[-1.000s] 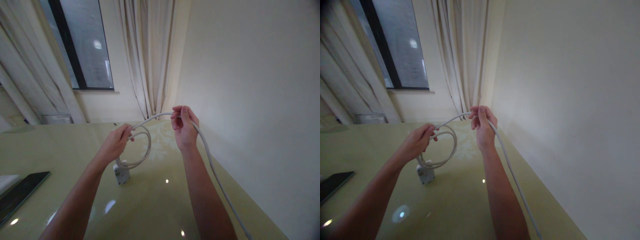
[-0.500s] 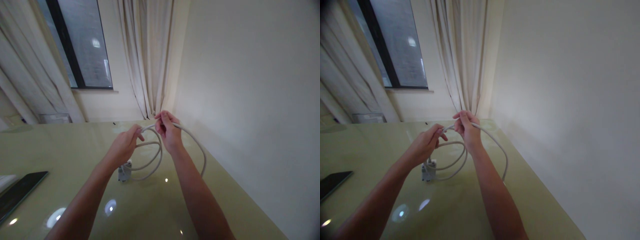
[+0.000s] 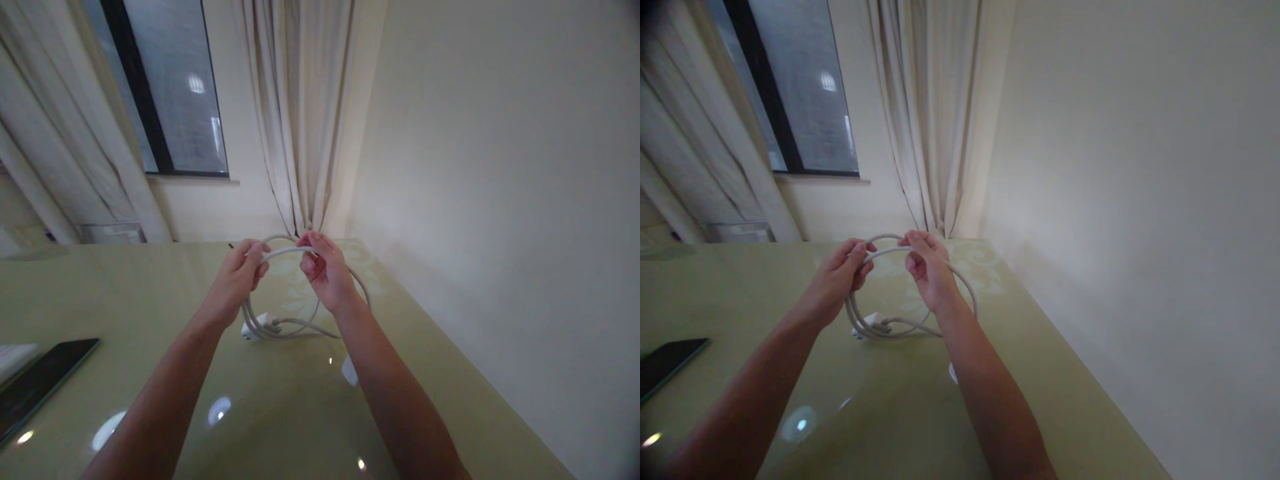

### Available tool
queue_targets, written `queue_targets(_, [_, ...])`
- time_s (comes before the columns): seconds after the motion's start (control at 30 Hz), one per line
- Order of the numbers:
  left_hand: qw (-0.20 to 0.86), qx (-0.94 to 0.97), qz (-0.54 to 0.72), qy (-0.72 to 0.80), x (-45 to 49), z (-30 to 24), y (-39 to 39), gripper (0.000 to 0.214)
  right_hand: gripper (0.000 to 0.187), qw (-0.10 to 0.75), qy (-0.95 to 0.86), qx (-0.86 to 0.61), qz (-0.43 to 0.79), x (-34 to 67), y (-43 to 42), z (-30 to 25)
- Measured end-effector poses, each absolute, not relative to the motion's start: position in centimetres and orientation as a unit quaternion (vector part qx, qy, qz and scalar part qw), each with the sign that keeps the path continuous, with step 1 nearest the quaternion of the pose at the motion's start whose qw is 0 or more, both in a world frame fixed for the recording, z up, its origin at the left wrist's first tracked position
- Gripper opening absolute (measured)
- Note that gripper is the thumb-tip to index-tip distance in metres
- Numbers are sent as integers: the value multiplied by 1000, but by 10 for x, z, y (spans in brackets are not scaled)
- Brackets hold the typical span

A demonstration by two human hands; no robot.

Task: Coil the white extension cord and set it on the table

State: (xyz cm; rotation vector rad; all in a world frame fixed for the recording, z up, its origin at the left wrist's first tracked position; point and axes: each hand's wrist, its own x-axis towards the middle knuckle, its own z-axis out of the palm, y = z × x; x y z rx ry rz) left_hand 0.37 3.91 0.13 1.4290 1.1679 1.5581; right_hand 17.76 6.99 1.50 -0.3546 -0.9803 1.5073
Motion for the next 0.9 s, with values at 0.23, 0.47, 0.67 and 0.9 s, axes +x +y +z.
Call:
queue_targets(0.23, [303,407,729,459,-51,0,55,17,23,649,-352,-106,666,212,71,31])
queue_targets(0.47, [259,480,677,494,-57,-3,59,28,27,716,-339,-121,599,238,80,38])
queue_targets(0.67, [237,624,574,474,-13,8,37,33,33,651,-408,-169,617,187,74,19])
queue_targets(0.9, [111,674,503,530,3,14,26,23,40,537,-472,-169,678,152,62,1])
